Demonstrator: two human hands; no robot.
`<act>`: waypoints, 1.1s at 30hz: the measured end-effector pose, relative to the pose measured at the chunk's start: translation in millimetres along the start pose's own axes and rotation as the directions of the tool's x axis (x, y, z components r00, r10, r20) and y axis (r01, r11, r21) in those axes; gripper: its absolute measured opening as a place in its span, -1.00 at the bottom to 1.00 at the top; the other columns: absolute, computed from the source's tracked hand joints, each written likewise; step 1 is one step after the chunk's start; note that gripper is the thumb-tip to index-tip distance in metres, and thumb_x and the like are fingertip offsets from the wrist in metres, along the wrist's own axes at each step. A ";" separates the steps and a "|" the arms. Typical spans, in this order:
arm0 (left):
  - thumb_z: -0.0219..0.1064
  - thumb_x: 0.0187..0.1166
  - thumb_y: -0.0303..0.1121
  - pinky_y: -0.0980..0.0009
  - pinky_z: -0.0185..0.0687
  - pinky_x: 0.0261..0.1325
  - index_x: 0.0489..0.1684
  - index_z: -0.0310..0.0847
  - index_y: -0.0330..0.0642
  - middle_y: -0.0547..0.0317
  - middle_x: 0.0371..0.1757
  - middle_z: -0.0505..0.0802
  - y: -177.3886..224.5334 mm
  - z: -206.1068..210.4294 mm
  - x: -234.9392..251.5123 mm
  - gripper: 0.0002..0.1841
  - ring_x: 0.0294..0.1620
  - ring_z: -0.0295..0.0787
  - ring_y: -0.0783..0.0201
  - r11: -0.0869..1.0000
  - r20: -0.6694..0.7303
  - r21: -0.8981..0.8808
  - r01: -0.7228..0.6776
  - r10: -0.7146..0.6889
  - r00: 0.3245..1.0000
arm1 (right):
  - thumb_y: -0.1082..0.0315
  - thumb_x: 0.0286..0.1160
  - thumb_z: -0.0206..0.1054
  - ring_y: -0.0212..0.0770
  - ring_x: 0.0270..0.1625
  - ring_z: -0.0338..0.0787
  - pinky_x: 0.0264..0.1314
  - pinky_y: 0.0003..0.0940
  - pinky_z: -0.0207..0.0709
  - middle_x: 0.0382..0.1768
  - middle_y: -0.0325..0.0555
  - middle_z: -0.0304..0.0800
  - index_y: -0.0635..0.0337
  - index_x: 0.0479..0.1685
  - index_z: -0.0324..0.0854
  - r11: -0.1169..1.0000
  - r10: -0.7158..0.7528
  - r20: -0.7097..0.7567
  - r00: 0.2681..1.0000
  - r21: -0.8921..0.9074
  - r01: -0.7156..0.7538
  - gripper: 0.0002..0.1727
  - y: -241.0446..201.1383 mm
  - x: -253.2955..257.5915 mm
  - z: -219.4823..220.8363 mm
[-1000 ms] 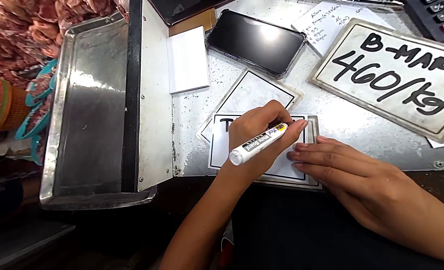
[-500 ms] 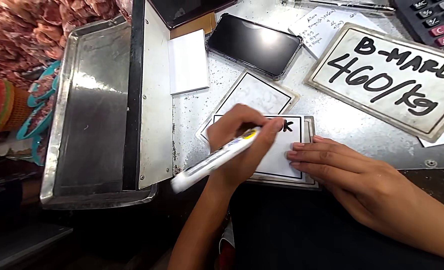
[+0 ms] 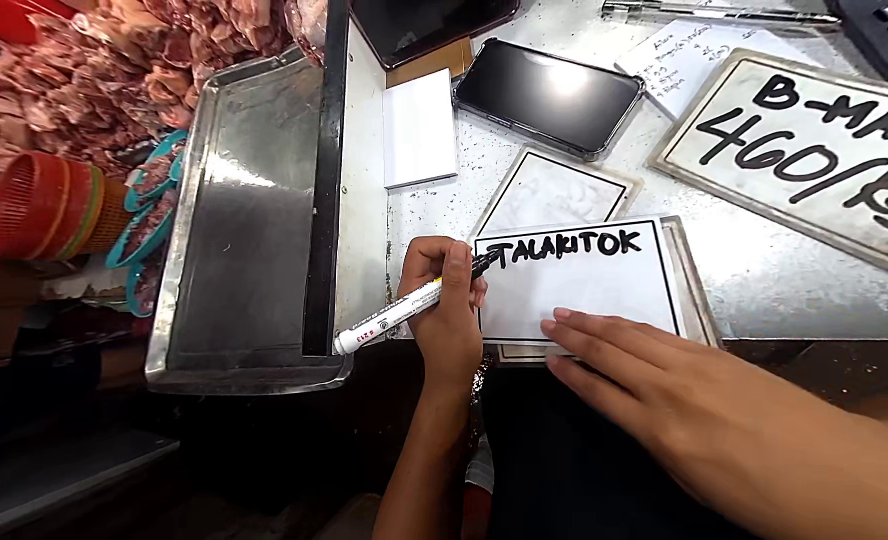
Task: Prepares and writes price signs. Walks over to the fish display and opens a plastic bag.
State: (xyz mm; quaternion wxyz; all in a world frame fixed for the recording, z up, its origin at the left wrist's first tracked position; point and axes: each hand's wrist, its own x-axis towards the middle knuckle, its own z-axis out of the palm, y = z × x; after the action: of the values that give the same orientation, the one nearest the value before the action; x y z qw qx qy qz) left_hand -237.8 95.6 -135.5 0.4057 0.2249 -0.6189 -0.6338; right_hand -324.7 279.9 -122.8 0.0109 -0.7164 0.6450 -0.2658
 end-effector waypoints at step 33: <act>0.29 0.37 -0.57 0.81 0.37 -0.59 -0.66 0.36 0.10 0.63 -0.73 0.48 -3.0 -11.9 -8.2 -0.68 -0.70 0.39 0.78 0.864 0.051 0.470 -0.179 0.175 0.983 | 0.62 0.49 0.03 0.14 0.38 0.76 0.49 -0.24 0.57 0.12 0.15 0.83 0.39 0.07 0.75 0.997 0.063 0.023 0.998 0.037 -0.064 -0.63 -0.2 0.5 6.3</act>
State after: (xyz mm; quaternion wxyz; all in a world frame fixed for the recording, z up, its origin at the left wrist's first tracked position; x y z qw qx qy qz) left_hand -224.4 94.6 -141.8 0.3928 0.2572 -0.7741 -0.4246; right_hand -322.0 277.4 -128.0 0.0400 -0.6980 0.6621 -0.2697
